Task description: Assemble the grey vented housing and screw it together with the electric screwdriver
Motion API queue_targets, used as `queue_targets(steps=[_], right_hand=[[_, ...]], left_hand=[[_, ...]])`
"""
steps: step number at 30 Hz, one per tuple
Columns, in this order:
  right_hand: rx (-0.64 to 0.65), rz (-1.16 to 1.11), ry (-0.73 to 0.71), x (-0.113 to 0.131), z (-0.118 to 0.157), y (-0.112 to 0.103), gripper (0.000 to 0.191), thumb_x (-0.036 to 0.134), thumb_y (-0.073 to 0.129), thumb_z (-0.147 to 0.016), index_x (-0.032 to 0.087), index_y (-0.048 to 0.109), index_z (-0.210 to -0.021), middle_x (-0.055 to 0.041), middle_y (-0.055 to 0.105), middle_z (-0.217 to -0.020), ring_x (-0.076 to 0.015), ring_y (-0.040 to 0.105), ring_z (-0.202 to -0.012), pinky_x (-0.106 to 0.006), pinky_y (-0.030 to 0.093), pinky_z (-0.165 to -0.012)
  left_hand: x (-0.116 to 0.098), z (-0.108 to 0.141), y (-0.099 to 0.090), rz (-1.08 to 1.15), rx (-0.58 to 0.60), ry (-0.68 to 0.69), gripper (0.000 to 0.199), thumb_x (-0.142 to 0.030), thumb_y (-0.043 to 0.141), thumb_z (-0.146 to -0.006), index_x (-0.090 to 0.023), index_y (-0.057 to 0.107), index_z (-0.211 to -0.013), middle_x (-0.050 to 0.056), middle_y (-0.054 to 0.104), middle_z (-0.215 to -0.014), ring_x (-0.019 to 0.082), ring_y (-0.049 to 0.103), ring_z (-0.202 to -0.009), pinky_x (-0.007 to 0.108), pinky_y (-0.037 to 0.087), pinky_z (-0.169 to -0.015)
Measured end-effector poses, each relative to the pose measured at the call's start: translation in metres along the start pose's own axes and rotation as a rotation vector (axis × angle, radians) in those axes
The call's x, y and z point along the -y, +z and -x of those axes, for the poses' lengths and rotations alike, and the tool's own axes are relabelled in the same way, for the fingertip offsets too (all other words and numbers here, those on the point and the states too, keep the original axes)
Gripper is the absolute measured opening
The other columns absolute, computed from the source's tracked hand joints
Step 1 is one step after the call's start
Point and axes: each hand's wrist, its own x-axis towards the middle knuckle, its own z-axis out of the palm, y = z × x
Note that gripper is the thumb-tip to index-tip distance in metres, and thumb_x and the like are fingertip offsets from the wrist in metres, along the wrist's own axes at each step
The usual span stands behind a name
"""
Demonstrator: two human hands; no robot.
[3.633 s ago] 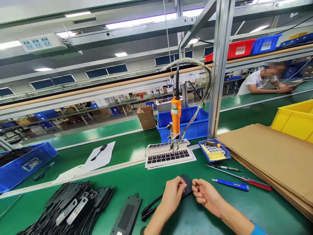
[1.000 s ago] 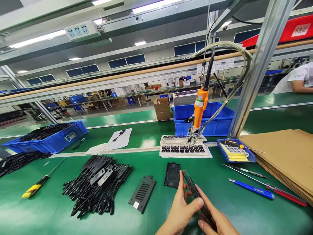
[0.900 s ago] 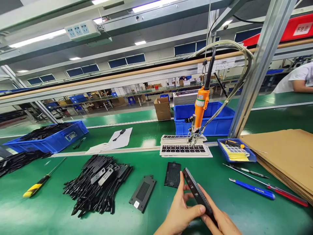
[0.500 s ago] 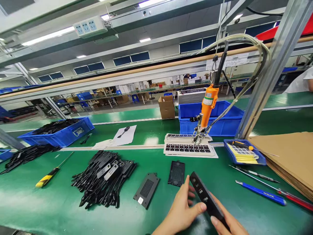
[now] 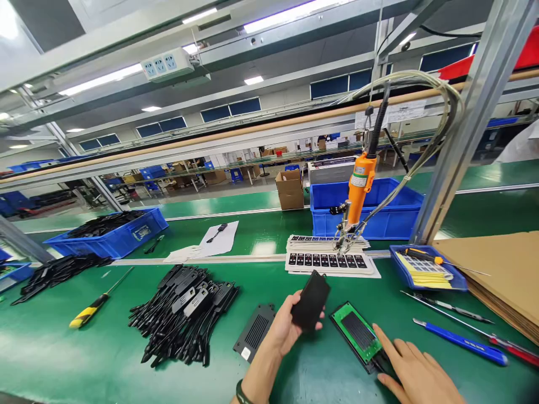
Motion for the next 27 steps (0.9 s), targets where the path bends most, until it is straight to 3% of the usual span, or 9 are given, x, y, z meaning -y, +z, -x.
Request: queue_targets(steps=[2,5,7,10,14,16,18,21,27], right_hand=[[0.01,-0.178,-0.022,0.009,-0.005,-0.016,0.051,0.044,0.05,-0.087,0.024,0.061,-0.131,-0.0138,0.067,-0.106,-0.0337,0.065,-0.094,-0.046,0.055,-0.079],[-0.007,-0.545,0.014,0.027,-0.018,-0.045,0.057,0.053,0.038,-0.095,0.024,0.045,-0.143,-0.0103,0.063,-0.106,-0.0227,0.064,-0.082,-0.034,0.054,-0.076],[-0.055,-0.738,0.027,0.038,-0.027,-0.062,0.058,0.056,0.037,-0.095,0.019,0.047,-0.14,-0.0078,0.063,-0.097,-0.0203,0.06,-0.075,-0.032,0.052,-0.073],[-0.055,-0.944,-0.022,0.046,-0.036,-0.082,0.047,0.059,0.04,-0.094,0.018,0.063,-0.102,-0.002,0.057,-0.079,-0.0152,0.052,-0.065,-0.025,0.047,-0.06],[-0.034,-1.008,0.053,0.037,-0.032,-0.095,0.05,0.066,0.048,-0.088,0.018,0.058,-0.084,0.0034,0.044,-0.066,-0.0096,0.039,-0.052,-0.02,0.032,-0.042],[-0.11,-0.924,0.078,0.027,-0.027,-0.094,0.048,0.063,0.047,-0.09,0.018,0.062,-0.09,0.0012,0.05,-0.068,-0.0117,0.044,-0.055,-0.021,0.034,-0.043],[-0.208,-0.801,0.063,0.02,-0.023,-0.09,0.043,0.058,0.047,-0.093,0.02,0.066,-0.1,-0.0028,0.06,-0.077,-0.0157,0.053,-0.063,-0.023,0.042,-0.048],[-0.26,-0.633,-0.049,0.021,-0.028,-0.075,0.032,0.046,0.048,-0.095,0.025,0.07,-0.107,-0.0054,0.067,-0.092,-0.02,0.063,-0.08,-0.026,0.051,-0.066],[-0.152,-0.203,-0.412,0.079,-0.05,-0.01,0.035,0.012,0.042,-0.092,0.023,0.069,-0.11,-0.0089,0.068,-0.099,-0.0205,0.068,-0.079,-0.029,0.055,-0.07]], left_hand=[[-0.006,0.006,0.004,0.33,0.196,-0.047,0.071,-0.05,0.026,-0.087,0.001,0.054,-0.127,0.024,0.066,-0.114,0.027,0.065,-0.099,0.038,0.052,-0.081],[-0.009,0.012,0.016,0.735,0.457,-0.097,0.067,-0.047,0.037,-0.084,0.003,0.06,-0.121,0.024,0.068,-0.112,0.023,0.067,-0.092,0.031,0.051,-0.074],[-0.009,0.013,0.024,0.753,0.563,-0.102,0.067,-0.048,0.041,-0.084,0.004,0.06,-0.122,0.024,0.069,-0.109,0.023,0.068,-0.088,0.029,0.051,-0.07],[-0.007,0.014,0.033,0.668,0.613,-0.125,0.067,-0.053,0.051,-0.083,-0.006,0.057,-0.13,0.019,0.069,-0.112,0.025,0.068,-0.091,0.031,0.051,-0.074],[-0.001,0.014,0.019,0.317,0.36,0.007,0.06,-0.063,0.051,-0.086,-0.019,0.06,-0.126,0.014,0.068,-0.114,0.028,0.064,-0.1,0.035,0.05,-0.079],[0.008,0.016,-0.001,-0.075,0.145,0.152,0.061,-0.059,0.055,-0.085,-0.019,0.057,-0.13,0.017,0.065,-0.121,0.032,0.059,-0.111,0.042,0.047,-0.09],[0.024,0.02,-0.028,-0.535,-0.121,0.239,0.072,-0.044,0.068,-0.077,-0.017,0.048,-0.141,0.021,0.051,-0.141,0.04,0.043,-0.13,0.051,0.033,-0.106],[0.05,0.028,-0.065,-1.017,-0.465,0.117,0.089,-0.025,0.068,-0.065,-0.009,0.037,-0.147,0.03,0.038,-0.147,0.053,0.028,-0.136,0.068,0.021,-0.104],[0.059,0.046,-0.093,-1.158,-0.556,0.03,0.073,-0.031,0.044,-0.081,0.002,0.033,-0.145,0.026,0.061,-0.114,0.039,0.062,-0.101,0.048,0.046,-0.087]])
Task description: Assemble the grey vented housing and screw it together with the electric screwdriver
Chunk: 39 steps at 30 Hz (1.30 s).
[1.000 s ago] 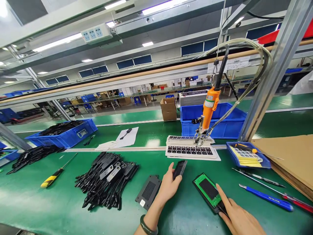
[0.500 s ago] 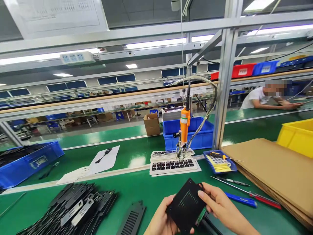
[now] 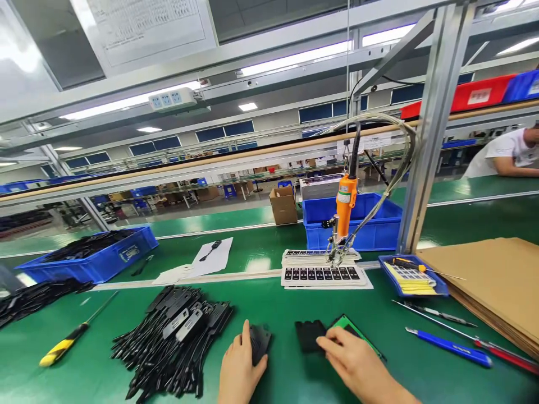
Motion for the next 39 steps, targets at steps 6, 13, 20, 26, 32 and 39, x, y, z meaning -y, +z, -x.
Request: queue_targets(steps=[6,13,20,26,32,39], right_hand=[[0.143,0.005,-0.112,0.025,0.001,0.033,0.039,0.017,0.067,-0.076,0.027,0.067,-0.113,-0.0048,0.068,-0.113,-0.0189,0.07,-0.08,-0.023,0.056,-0.067],[0.108,0.165,0.339,-0.028,0.022,-0.013,0.046,0.019,0.058,-0.082,0.014,0.061,-0.127,-0.0183,0.064,-0.118,-0.0352,0.062,-0.105,-0.05,0.053,-0.088],[0.126,0.179,0.534,-0.055,0.053,-0.021,0.05,0.041,0.06,-0.085,0.009,0.062,-0.122,-0.0179,0.066,-0.106,-0.0337,0.065,-0.099,-0.045,0.056,-0.08],[0.14,0.241,0.612,-0.037,0.055,-0.006,0.074,0.039,0.07,-0.073,0.0,0.053,-0.133,-0.0221,0.061,-0.114,-0.0365,0.059,-0.107,-0.046,0.053,-0.088],[0.041,0.265,0.578,-0.037,0.054,0.007,0.053,0.034,0.06,-0.071,0.002,0.064,-0.112,-0.0195,0.059,-0.101,-0.0369,0.059,-0.097,-0.049,0.051,-0.084],[-0.053,-0.676,0.768,-0.032,0.055,-0.016,0.053,0.041,0.065,-0.065,0.016,0.057,-0.112,-0.0089,0.06,-0.103,-0.0202,0.061,-0.072,-0.032,0.052,-0.056]], left_hand=[[0.005,0.0,-0.033,0.735,-0.12,-0.213,0.071,-0.05,0.055,-0.074,-0.01,0.05,-0.132,0.02,0.057,-0.126,0.037,0.059,-0.114,0.05,0.046,-0.098],[-0.036,0.013,-0.045,1.951,0.202,-0.454,0.063,-0.036,0.044,-0.089,-0.004,0.036,-0.143,0.024,0.065,-0.122,0.037,0.064,-0.112,0.054,0.051,-0.094],[-0.098,0.024,-0.007,1.937,0.399,-0.824,0.051,-0.017,0.053,-0.093,0.0,0.039,-0.139,0.013,0.075,-0.081,0.021,0.072,-0.065,0.032,0.058,-0.066],[-0.116,0.034,0.017,2.0,0.482,-0.795,0.041,-0.016,0.051,-0.095,-0.012,0.046,-0.136,0.007,0.075,-0.087,0.017,0.071,-0.068,0.033,0.057,-0.077],[-0.099,0.04,0.019,2.222,0.642,-0.497,0.03,-0.03,0.063,-0.086,-0.011,0.07,-0.108,0.013,0.075,-0.102,0.025,0.07,-0.097,0.038,0.051,-0.094],[-0.084,0.046,0.023,2.342,0.922,0.029,0.051,-0.052,0.054,-0.09,-0.017,0.065,-0.125,0.017,0.057,-0.136,0.023,0.061,-0.117,0.038,0.042,-0.104]])
